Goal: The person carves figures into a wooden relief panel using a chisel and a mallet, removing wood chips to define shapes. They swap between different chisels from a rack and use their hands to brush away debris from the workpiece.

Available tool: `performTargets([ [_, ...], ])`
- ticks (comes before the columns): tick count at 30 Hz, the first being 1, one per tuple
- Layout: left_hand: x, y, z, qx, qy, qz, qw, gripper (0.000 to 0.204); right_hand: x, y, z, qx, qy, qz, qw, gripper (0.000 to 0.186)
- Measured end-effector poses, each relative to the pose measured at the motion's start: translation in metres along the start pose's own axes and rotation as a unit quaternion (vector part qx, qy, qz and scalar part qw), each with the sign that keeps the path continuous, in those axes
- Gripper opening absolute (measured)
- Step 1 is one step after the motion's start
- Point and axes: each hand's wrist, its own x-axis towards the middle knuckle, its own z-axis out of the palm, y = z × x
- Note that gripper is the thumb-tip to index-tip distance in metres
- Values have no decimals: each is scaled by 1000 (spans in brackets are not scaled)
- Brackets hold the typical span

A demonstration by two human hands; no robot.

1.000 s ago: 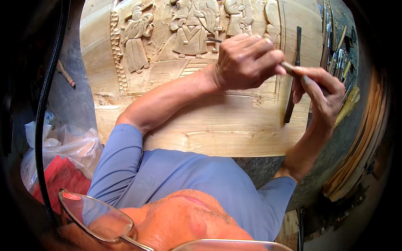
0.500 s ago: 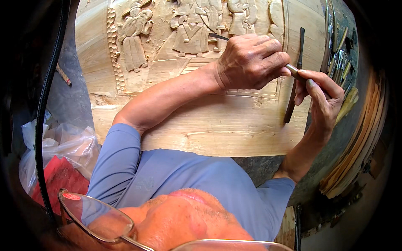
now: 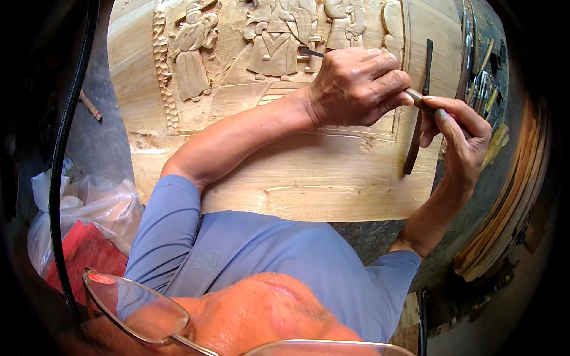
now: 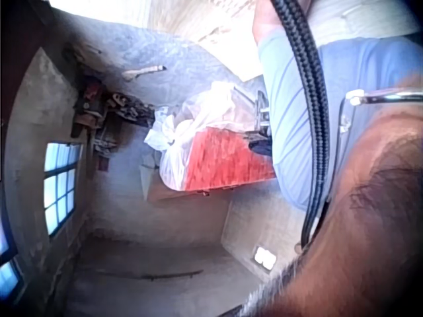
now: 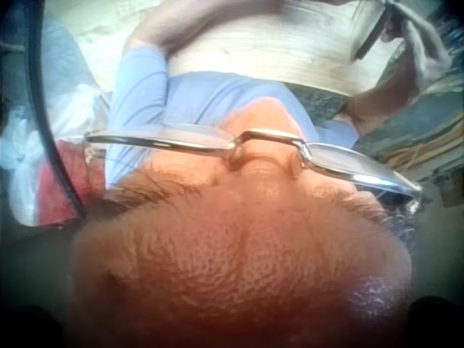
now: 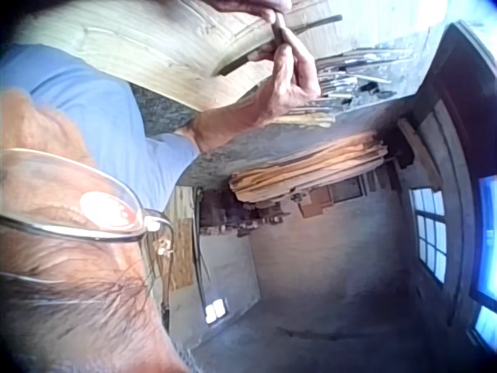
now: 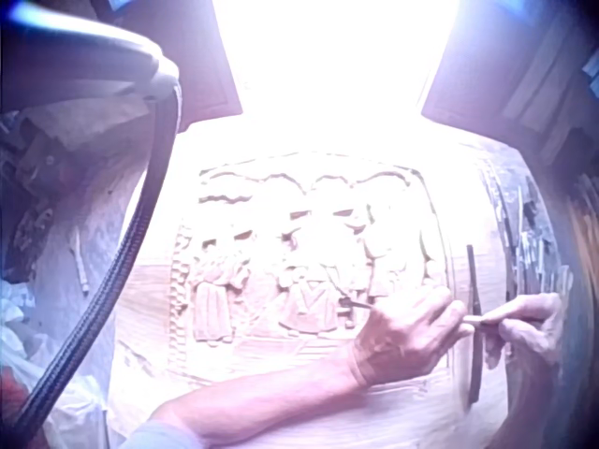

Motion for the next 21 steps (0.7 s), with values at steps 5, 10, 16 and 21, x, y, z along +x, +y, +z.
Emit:
performTargets([
  [5, -1, 0, -1, 8, -4, -1, 1000, 26, 1, 0, -1, -8, -6, -11, 1000, 25],
  [10, -1, 0, -1, 15, 2, -3, 1000, 25, 2, -3, 0, -18, 1, -7, 1000, 26],
  [16, -1, -1, -1, 10, 14, -3, 1000, 25, 2, -9, 4, -25, -3, -10, 1000, 26],
  [21, 4, 0, -9, -17, 32, 0, 999, 27, -3, -46, 22, -44, -17, -15, 999, 35],
])
